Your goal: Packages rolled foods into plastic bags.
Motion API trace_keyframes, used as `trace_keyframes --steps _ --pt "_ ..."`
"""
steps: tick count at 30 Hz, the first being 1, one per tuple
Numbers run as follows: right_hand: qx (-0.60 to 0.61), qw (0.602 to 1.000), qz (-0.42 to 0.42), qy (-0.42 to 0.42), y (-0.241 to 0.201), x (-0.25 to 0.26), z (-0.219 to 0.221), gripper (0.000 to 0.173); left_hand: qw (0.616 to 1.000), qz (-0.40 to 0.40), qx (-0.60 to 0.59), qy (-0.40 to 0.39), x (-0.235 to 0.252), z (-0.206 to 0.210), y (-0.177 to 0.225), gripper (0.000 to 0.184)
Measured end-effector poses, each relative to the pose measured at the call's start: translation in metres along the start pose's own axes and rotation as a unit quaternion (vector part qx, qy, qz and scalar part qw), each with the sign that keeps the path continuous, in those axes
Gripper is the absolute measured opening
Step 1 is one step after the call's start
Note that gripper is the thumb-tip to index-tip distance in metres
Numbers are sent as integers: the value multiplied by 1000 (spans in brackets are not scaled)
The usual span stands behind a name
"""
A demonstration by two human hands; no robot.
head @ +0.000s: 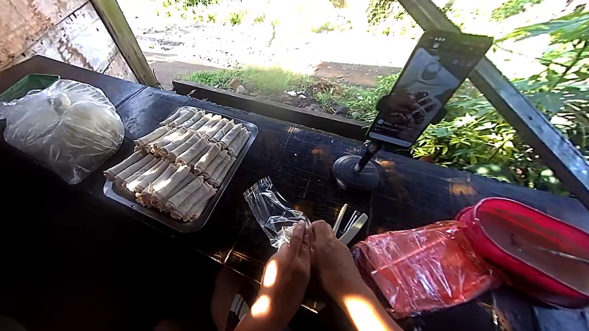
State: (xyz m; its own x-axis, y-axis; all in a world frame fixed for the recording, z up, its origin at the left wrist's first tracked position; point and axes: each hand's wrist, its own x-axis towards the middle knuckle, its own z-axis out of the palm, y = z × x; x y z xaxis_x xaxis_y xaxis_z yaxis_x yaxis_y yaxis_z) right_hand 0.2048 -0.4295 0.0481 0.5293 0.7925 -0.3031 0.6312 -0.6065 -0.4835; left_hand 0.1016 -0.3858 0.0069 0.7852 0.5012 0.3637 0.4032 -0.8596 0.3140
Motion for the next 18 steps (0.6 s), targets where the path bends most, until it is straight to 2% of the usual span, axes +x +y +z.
trace_keyframes --steps 2,3,5,8,12,16,18 --pt "121 992 9 -45 9 3 -5 57 990 -33 -139 17 -1 -1 -6 46" --pt "186 981 -1 -58 16 4 -5 60 981 -45 -188 21 0 -5 -8 48" --pt "322 943 -22 -82 24 1 -5 55 975 -32 -215 46 2 -12 -14 46" --pt "509 853 -31 -113 26 -9 3 50 977 -8 -194 93 5 -14 -21 40" --pt "607 792 -17 -67 23 -19 34 52 971 -31 -199 126 1 -9 -20 46" --pt "693 715 17 -88 18 -25 41 51 964 -38 -220 143 0 -7 -17 47" --pt "709 699 13 -92 15 -27 42 52 964 -30 -215 154 1 -8 -17 47"
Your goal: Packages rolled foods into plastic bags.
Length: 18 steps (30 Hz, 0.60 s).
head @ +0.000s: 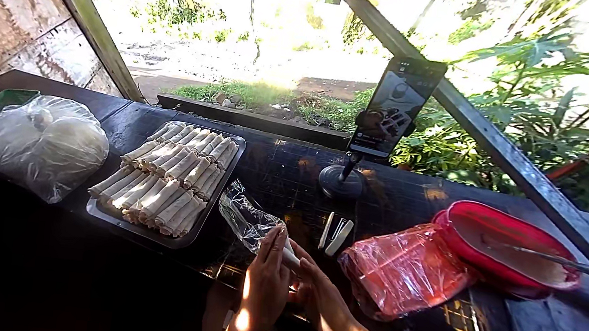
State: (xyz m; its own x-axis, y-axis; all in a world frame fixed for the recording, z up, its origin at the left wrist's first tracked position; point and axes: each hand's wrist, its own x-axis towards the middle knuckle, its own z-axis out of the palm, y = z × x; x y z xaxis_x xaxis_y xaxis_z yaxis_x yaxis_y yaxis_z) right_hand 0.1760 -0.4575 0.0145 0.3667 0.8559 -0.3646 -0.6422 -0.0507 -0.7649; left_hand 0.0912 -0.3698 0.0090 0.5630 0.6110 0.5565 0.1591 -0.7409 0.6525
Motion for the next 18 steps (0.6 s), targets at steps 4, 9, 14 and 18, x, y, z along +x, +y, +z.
trace_keyframes --steps 4,9,14,18 --pt "7 1000 -8 26 1 0 5 51 1000 15 5 -9 0 -4 -1 46" --pt "-221 958 -161 84 11 4 -1 49 992 -6 81 -100 -5 -9 -2 46" --pt "-480 810 -327 87 29 13 -14 46 928 -203 95 -296 7 -19 10 56" --pt "-490 776 -391 69 37 16 -23 33 980 -128 91 -123 -29 -8 -12 49"
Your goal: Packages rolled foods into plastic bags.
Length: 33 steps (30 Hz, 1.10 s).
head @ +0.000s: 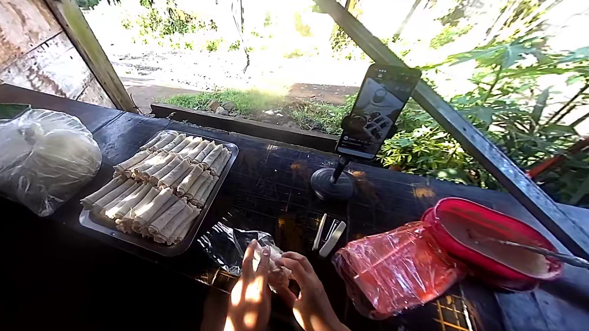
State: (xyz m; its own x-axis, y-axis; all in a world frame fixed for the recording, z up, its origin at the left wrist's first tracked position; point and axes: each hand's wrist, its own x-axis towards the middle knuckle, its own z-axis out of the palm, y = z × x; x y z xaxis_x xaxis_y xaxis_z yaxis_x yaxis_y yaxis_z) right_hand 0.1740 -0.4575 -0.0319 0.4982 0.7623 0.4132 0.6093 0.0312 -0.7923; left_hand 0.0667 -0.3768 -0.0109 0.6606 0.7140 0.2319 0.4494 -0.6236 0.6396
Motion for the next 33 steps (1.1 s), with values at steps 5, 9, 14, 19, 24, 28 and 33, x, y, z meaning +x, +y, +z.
trace_keyframes --steps 5,9,14,19,24,28,33 --pt "-20 998 -56 10 3 -7 8 19 997 11 26 68 -23 1 -15 63" --pt "-38 989 -144 19 11 -13 18 9 994 23 64 89 -28 3 -15 45" --pt "-66 982 -173 27 15 -7 22 6 992 81 40 89 -26 11 -13 44" --pt "-83 989 -123 -20 16 -3 9 31 996 47 0 73 -23 3 -19 52" --pt "-123 984 -126 -32 18 -3 2 21 997 57 -39 46 -15 -1 -14 59" --pt "-100 988 -116 10 18 7 -1 18 993 50 -81 -64 2 -16 10 64" --pt "-153 972 -172 34 19 9 -5 15 979 26 -89 -182 18 -36 25 63"
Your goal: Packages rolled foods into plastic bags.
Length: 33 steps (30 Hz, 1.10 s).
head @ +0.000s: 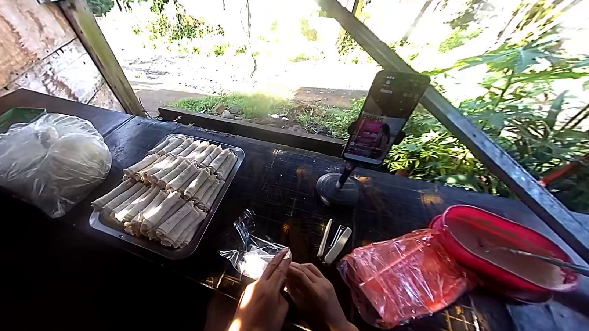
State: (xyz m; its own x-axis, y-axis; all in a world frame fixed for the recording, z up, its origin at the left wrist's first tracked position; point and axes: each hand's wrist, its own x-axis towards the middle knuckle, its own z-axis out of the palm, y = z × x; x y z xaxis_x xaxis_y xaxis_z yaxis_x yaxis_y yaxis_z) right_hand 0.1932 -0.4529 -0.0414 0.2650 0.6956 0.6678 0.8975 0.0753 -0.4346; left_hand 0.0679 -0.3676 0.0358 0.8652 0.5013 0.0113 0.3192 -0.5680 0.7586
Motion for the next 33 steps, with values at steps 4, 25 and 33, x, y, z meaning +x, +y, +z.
trace_keyframes --steps 4,25,33 --pt "-10 1000 -18 -1 3 -8 4 18 999 -16 -8 -28 4 -8 -2 64" --pt "-84 950 -185 -238 23 166 -76 13 988 -68 80 -117 76 -141 47 52" --pt "-134 960 -55 -241 32 86 -50 7 992 14 120 -21 18 -25 -7 57"
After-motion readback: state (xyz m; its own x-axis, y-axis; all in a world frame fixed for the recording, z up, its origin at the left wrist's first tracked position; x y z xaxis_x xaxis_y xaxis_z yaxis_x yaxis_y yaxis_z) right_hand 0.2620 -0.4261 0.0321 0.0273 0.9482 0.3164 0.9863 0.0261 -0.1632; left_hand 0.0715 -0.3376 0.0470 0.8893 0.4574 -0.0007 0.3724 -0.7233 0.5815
